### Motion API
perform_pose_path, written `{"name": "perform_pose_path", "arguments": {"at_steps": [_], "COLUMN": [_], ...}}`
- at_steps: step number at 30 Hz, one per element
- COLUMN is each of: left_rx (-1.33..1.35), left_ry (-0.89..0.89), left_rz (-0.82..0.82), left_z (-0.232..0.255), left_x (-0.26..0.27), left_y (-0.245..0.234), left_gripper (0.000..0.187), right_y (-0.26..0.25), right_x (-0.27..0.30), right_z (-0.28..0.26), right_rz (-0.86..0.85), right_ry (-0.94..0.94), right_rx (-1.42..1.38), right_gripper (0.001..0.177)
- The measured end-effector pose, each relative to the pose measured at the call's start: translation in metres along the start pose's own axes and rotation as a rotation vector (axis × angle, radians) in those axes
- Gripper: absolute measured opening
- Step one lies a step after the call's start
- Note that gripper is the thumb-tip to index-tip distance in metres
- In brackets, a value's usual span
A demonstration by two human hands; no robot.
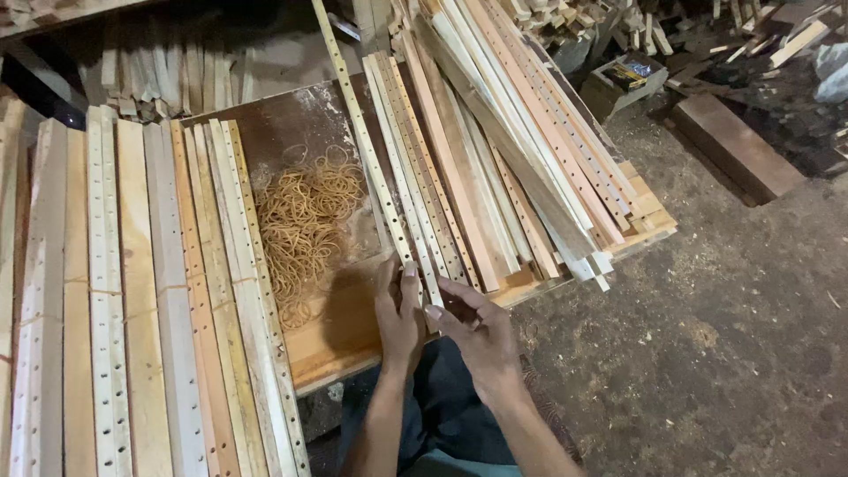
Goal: Sorting and stacking pre-drilled wooden slats in a workshop
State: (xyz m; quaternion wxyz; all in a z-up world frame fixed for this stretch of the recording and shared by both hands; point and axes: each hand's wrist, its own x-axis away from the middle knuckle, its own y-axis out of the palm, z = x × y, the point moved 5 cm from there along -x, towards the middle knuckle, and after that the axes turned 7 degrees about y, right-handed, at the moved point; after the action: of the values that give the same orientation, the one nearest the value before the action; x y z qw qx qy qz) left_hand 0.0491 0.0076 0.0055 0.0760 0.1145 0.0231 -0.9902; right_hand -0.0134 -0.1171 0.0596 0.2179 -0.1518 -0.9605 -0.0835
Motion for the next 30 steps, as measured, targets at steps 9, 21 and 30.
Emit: {"name": "perform_pose_path", "arguments": {"at_steps": [9, 21, 30], "left_rx": [0.253, 0.363, 0.428], "left_ry": [-0.128, -0.063, -0.157], "left_rz": [-0.073, -0.192, -0.356], "left_z": [0.064, 0.098, 0.122], "left_x": [0.005, 0.01, 0.017], "left_y": [0.004, -0.006, -0.01], "left_gripper": [0.046, 0.046, 0.038], "right_y": [0.014, 0.01, 0.006], "right_x": [0.027, 0.035, 0.044], "right_z": [-0.012, -0.01, -0.025], "right_rz": [-0.041, -0.128, -0.066], "right_ry": [-0.051, -0.177, -0.419], "right_rx": [-0.047, -0.037, 0.341], "right_gripper": [0.046, 0.041, 0.045]}}
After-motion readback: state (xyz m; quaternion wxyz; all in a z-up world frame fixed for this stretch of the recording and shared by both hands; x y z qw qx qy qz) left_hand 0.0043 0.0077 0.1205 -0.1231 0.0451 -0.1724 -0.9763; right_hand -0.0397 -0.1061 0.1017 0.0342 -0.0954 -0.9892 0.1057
